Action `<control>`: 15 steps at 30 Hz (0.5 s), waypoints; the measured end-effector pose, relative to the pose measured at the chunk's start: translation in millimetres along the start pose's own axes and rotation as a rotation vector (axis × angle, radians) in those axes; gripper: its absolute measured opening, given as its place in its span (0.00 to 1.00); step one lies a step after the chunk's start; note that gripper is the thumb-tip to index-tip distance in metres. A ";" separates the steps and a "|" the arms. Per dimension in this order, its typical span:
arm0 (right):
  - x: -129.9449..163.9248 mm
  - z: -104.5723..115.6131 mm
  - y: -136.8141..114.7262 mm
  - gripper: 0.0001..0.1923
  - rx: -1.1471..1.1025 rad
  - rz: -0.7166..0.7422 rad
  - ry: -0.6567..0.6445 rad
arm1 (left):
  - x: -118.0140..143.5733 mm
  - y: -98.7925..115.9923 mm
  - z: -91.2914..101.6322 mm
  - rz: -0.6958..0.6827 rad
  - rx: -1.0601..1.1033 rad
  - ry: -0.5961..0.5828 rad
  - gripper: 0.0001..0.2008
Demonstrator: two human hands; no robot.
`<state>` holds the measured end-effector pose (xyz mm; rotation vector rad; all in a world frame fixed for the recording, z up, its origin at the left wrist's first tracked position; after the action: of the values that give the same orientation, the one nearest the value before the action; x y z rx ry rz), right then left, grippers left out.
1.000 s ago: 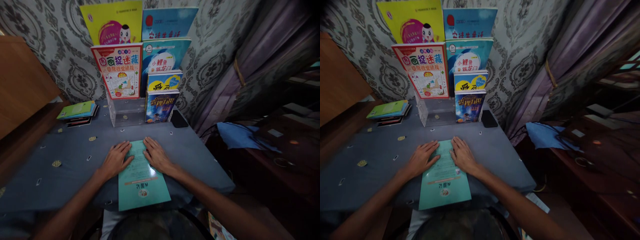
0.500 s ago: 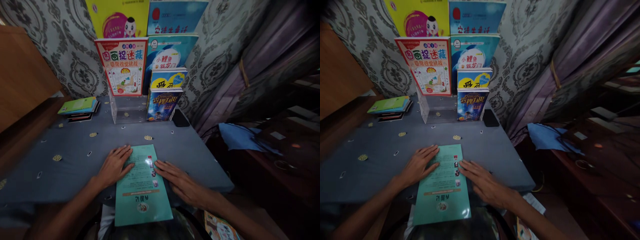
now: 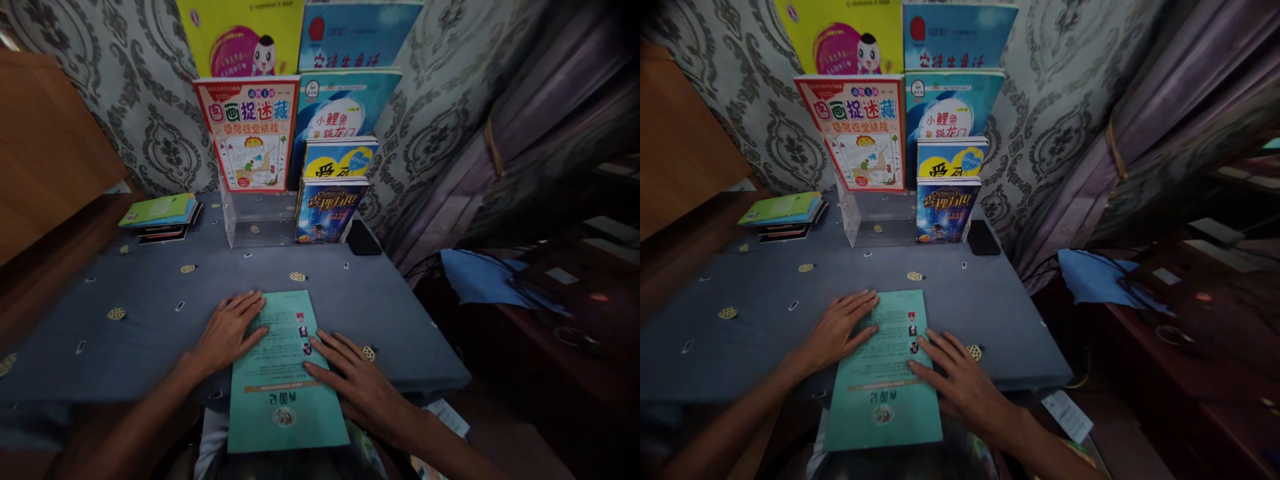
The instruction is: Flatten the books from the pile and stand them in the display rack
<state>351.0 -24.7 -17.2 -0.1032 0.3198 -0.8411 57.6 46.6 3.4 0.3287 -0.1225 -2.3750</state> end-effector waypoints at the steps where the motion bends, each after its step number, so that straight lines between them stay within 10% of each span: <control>1: -1.8 3.2 0.0 0.32 0.005 0.015 0.031 | 0.0 -0.8 1.1 -0.002 0.021 0.001 0.28; 15: -82.6 49.4 16.6 0.16 -0.583 -0.005 0.446 | -9.4 -33.6 27.8 0.229 0.911 0.259 0.35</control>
<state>327.2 46.2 45.7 -0.4618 0.9811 -0.7500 34.7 77.4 26.0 0.9756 -1.0628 -1.8933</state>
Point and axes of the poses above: each hand's wrist, its own x-axis away from the middle knuckle, its own z-axis out of the back of the hand, y = z × x, the point moved 2 cm from there along -x, towards the middle knuckle, and after that the axes turned 14 degrees about -z, right-handed, at the moved point
